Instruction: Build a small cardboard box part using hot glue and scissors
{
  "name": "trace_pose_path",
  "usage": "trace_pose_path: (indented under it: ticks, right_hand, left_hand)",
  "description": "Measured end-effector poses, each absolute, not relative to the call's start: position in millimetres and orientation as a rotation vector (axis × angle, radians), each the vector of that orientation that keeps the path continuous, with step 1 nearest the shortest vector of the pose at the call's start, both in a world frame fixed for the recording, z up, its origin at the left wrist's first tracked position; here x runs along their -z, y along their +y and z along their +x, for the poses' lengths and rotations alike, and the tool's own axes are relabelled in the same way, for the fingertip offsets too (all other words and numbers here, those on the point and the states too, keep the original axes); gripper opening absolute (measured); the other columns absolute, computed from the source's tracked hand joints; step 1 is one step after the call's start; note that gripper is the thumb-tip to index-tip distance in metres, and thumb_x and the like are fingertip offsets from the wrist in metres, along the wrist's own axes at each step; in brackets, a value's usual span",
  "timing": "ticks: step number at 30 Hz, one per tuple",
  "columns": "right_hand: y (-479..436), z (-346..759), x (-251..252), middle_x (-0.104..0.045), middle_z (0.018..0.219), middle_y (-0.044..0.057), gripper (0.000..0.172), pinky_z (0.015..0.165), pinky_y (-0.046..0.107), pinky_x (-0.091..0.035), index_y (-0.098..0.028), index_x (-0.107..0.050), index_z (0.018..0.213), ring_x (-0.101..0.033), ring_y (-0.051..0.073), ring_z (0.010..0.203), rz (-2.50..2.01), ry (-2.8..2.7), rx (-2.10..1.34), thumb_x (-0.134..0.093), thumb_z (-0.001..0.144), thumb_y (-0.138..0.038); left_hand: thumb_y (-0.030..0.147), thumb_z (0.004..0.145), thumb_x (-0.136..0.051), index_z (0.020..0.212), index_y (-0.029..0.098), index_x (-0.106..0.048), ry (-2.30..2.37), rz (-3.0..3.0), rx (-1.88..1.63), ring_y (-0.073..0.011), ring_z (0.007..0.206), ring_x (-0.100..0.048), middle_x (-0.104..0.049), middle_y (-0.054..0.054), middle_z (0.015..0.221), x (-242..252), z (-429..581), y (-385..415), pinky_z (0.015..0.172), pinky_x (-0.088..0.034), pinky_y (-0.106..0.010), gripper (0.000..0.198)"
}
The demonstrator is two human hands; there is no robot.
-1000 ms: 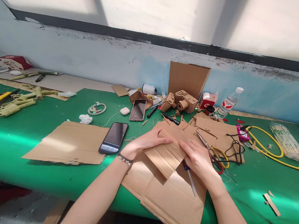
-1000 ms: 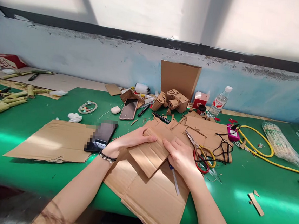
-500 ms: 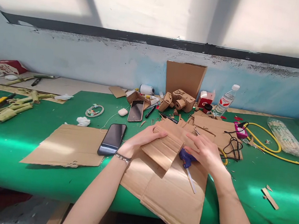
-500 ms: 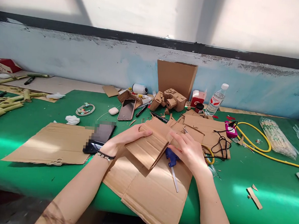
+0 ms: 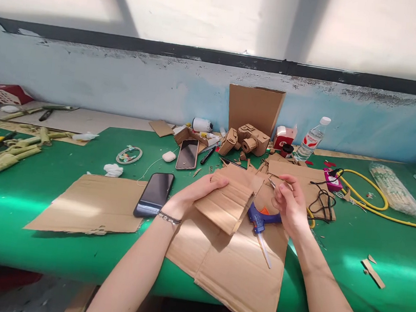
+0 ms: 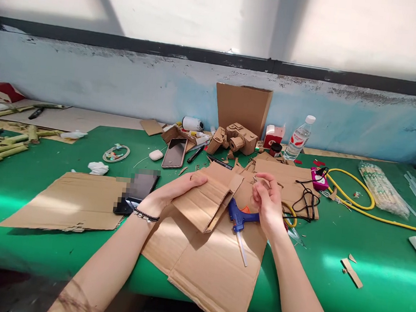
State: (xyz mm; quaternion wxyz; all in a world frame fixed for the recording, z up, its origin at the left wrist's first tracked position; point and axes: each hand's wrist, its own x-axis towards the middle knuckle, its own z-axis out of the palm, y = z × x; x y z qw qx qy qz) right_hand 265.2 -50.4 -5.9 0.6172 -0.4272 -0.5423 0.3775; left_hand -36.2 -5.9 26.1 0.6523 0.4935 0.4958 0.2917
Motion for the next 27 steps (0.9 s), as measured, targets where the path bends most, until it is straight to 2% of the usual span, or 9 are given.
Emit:
trace_pose_path:
  ticks: [2, 4, 6, 9, 13, 15, 19, 23, 27]
  right_hand:
    - [-55.9, 262.9, 4.1, -0.060, 0.085, -0.003, 0.024, 0.057, 0.027, -0.045, -0.028, -0.069, 0.129, -0.052, 0.015, 0.065, -1.039, -1.448, -0.651, -0.066, 0.109, -0.041]
    - [-61.8, 259.5, 2.2, -0.067, 0.093, 0.001, 0.024, 0.071, 0.032, -0.055, -0.027, -0.075, 0.131, -0.063, 0.019, 0.078, -1.067, -1.727, -0.344, -0.070, 0.110, -0.036]
    - [-65.8, 256.0, 1.6, -0.071, 0.090, 0.002, 0.025, 0.078, 0.034, -0.057, -0.026, -0.077, 0.135, -0.068, 0.021, 0.084, -1.046, -1.951, -0.044, -0.069, 0.112, -0.028]
    - [-66.8, 252.8, 4.4, -0.077, 0.087, 0.003, 0.031, 0.072, 0.032, -0.053, -0.023, -0.076, 0.139, -0.070, 0.022, 0.084, -1.043, -2.124, 0.244, -0.065, 0.111, -0.015]
    - [-65.5, 252.9, 11.0, -0.084, 0.100, 0.005, 0.045, 0.072, 0.034, -0.054, -0.022, -0.073, 0.147, -0.073, 0.026, 0.097, -1.142, -2.280, 0.316, -0.069, 0.104, -0.010]
    - [-65.9, 253.1, 12.7, -0.085, 0.105, 0.006, 0.048, 0.070, 0.035, -0.053, -0.022, -0.075, 0.144, -0.074, 0.026, 0.101, -1.177, -2.333, 0.311, -0.069, 0.100, -0.006]
    - [-67.5, 251.8, 12.9, -0.082, 0.099, 0.005, 0.042, 0.066, 0.034, -0.048, -0.022, -0.078, 0.133, -0.072, 0.025, 0.095, -1.176, -2.400, 0.322, -0.065, 0.099, -0.001]
    - [-67.7, 251.4, 12.2, -0.079, 0.096, 0.006, 0.037, 0.063, 0.035, -0.046, -0.019, -0.076, 0.134, -0.069, 0.025, 0.093, -1.144, -2.428, 0.390, -0.064, 0.104, -0.001]
    - [-67.5, 253.7, 12.0, -0.075, 0.093, 0.007, 0.036, 0.066, 0.037, -0.047, -0.015, -0.076, 0.134, -0.066, 0.026, 0.091, -1.070, -2.432, 0.450, -0.062, 0.105, 0.000]
  left_hand:
    - [0.082, 0.069, -0.099, 0.131, 0.018, -0.079, 1.121, 1.131, -0.658, -0.0452, 0.129, -0.082, -0.085, -0.020, 0.140, -27.0, -35.5, -6.0, 0.109, -0.067, -0.053, 0.092]
    - [0.083, 0.067, -0.099, 0.132, 0.017, -0.080, 1.112, 1.154, -0.652, -0.0448, 0.131, -0.082, -0.084, -0.020, 0.143, -27.2, -35.2, -5.0, 0.111, -0.065, -0.053, 0.094]
    - [0.083, 0.066, -0.099, 0.134, 0.017, -0.080, 1.118, 1.199, -0.647, -0.0448, 0.134, -0.080, -0.082, -0.021, 0.147, -27.1, -35.1, -3.6, 0.115, -0.063, -0.054, 0.097]
    - [0.085, 0.064, -0.099, 0.135, 0.016, -0.080, 1.165, 1.263, -0.634, -0.0459, 0.137, -0.078, -0.081, -0.022, 0.149, -26.9, -34.1, -2.3, 0.116, -0.062, -0.055, 0.101]
    - [0.083, 0.065, -0.099, 0.137, 0.019, -0.080, 1.160, 1.308, -0.610, -0.0450, 0.138, -0.077, -0.083, -0.019, 0.147, -26.9, -29.6, -4.4, 0.115, -0.062, -0.053, 0.098]
    - [0.080, 0.067, -0.099, 0.134, 0.021, -0.080, 1.196, 1.345, -0.570, -0.0443, 0.138, -0.078, -0.085, -0.016, 0.144, -26.8, -27.4, -6.2, 0.116, -0.062, -0.051, 0.092]
    - [0.080, 0.069, -0.098, 0.130, 0.024, -0.080, 1.254, 1.394, -0.529, -0.0431, 0.136, -0.079, -0.086, -0.012, 0.143, -24.5, -27.1, -7.4, 0.114, -0.062, -0.049, 0.085]
    - [0.079, 0.071, -0.097, 0.128, 0.027, -0.081, 1.253, 1.446, -0.570, -0.0423, 0.137, -0.078, -0.086, -0.010, 0.142, -22.7, -27.4, -7.7, 0.114, -0.062, -0.047, 0.079]
    - [0.077, 0.072, -0.097, 0.129, 0.023, -0.081, 1.242, 1.395, -0.574, -0.0409, 0.134, -0.080, -0.087, -0.011, 0.141, -25.5, -23.3, -11.4, 0.110, -0.064, -0.045, 0.080]
